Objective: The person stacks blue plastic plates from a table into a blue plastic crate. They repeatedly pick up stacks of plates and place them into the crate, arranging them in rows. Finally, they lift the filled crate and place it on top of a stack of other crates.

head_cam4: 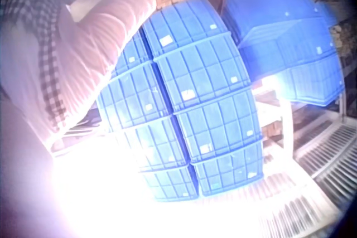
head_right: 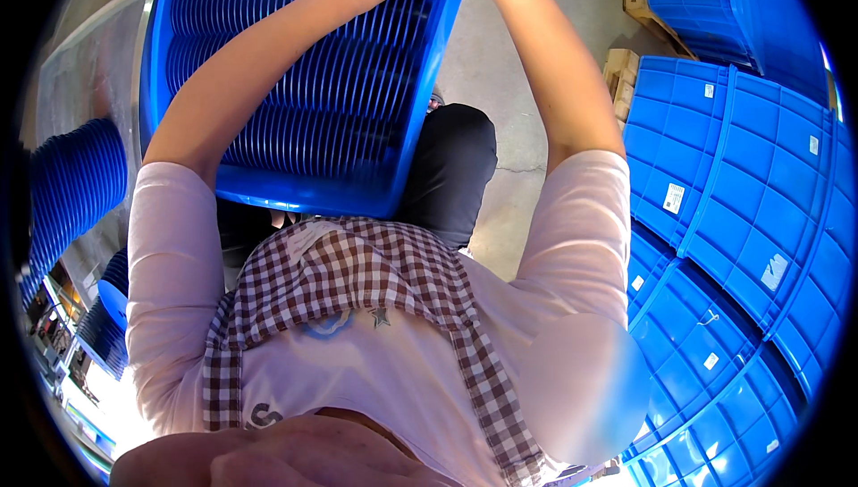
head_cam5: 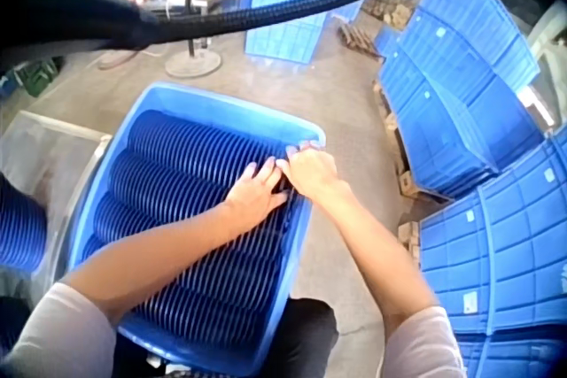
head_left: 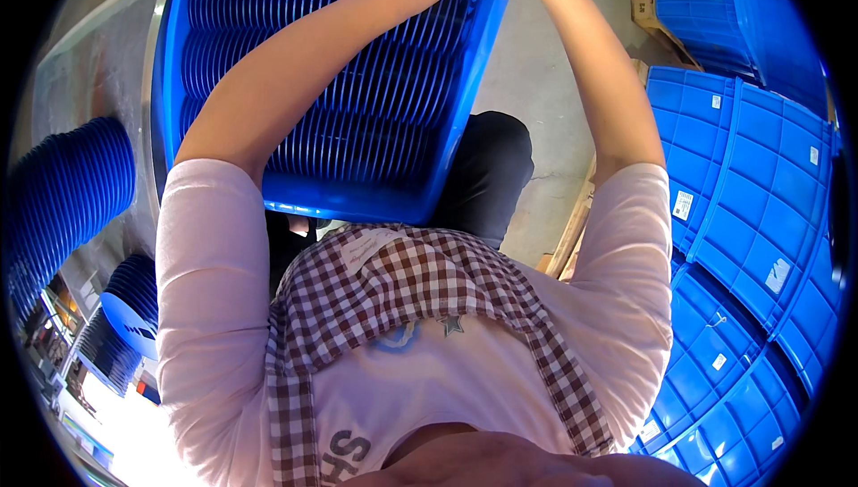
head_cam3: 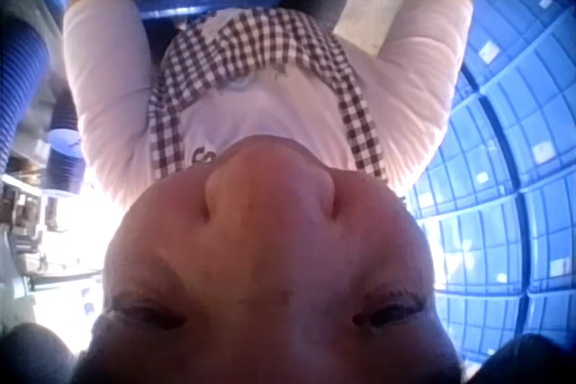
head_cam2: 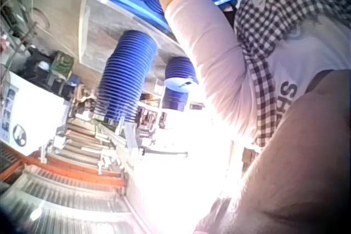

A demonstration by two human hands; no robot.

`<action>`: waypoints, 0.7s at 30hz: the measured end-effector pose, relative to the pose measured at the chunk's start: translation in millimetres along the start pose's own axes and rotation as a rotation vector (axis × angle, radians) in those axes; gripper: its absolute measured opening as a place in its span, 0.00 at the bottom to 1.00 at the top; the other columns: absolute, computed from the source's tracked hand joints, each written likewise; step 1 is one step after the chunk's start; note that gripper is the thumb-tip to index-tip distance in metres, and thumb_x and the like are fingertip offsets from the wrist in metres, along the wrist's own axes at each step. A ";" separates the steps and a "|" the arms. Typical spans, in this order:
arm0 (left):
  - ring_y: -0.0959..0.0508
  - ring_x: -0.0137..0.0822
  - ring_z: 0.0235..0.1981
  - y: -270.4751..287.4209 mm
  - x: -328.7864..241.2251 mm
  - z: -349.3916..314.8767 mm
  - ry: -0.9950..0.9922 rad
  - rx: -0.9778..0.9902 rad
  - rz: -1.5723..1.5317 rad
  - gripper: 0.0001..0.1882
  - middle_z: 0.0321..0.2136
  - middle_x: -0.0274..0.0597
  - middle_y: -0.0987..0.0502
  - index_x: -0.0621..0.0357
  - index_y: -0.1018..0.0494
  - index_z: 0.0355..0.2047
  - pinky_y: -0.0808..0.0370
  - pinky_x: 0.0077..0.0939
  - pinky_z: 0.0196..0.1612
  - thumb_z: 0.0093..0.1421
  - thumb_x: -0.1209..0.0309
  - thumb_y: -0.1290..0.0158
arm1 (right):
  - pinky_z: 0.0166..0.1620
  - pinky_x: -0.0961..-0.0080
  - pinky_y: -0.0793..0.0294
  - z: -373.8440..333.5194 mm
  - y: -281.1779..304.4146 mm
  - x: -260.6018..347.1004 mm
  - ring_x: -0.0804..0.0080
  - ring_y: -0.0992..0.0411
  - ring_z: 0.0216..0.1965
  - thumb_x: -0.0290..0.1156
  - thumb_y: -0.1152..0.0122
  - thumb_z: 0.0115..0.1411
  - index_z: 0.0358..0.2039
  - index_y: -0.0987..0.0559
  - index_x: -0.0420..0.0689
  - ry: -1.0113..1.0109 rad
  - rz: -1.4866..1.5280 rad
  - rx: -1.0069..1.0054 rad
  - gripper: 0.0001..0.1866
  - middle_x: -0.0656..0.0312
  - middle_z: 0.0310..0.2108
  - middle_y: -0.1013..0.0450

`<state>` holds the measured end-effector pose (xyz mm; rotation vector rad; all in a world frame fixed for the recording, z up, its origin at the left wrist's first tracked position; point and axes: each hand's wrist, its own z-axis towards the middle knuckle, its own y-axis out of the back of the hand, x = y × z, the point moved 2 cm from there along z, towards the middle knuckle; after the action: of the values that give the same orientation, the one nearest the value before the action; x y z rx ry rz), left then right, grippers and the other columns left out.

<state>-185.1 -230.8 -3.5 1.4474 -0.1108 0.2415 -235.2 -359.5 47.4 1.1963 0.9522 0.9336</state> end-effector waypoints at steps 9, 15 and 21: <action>0.50 0.51 0.65 11.2 -6.4 1.4 -0.016 0.122 0.030 0.16 0.63 0.55 0.47 0.42 0.29 0.48 0.46 0.50 0.60 0.63 0.63 0.60 | 0.54 0.59 0.34 66.2 -50.3 -22.8 0.48 0.32 0.51 0.56 0.63 0.63 0.42 0.23 0.37 -0.091 0.210 0.330 0.33 0.46 0.49 0.30; 0.50 0.52 0.65 8.9 -8.4 -0.4 -0.033 0.125 0.036 0.17 0.62 0.55 0.46 0.44 0.30 0.50 0.47 0.51 0.60 0.63 0.62 0.62 | 0.61 0.61 0.43 89.3 -71.1 -22.6 0.50 0.40 0.59 0.65 0.71 0.60 0.50 0.27 0.37 -0.276 0.295 0.405 0.42 0.44 0.55 0.36; 0.50 0.52 0.65 8.7 -13.0 -1.0 -0.069 0.131 0.059 0.17 0.62 0.56 0.45 0.47 0.29 0.48 0.47 0.52 0.60 0.63 0.62 0.61 | 0.59 0.61 0.40 87.1 -60.3 -26.1 0.51 0.37 0.57 0.66 0.72 0.60 0.50 0.27 0.36 -0.220 0.291 0.414 0.44 0.45 0.54 0.34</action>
<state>-199.8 -230.2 2.0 1.5843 -0.1970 0.2509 -157.0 -419.0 0.0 1.7878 0.8287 0.8286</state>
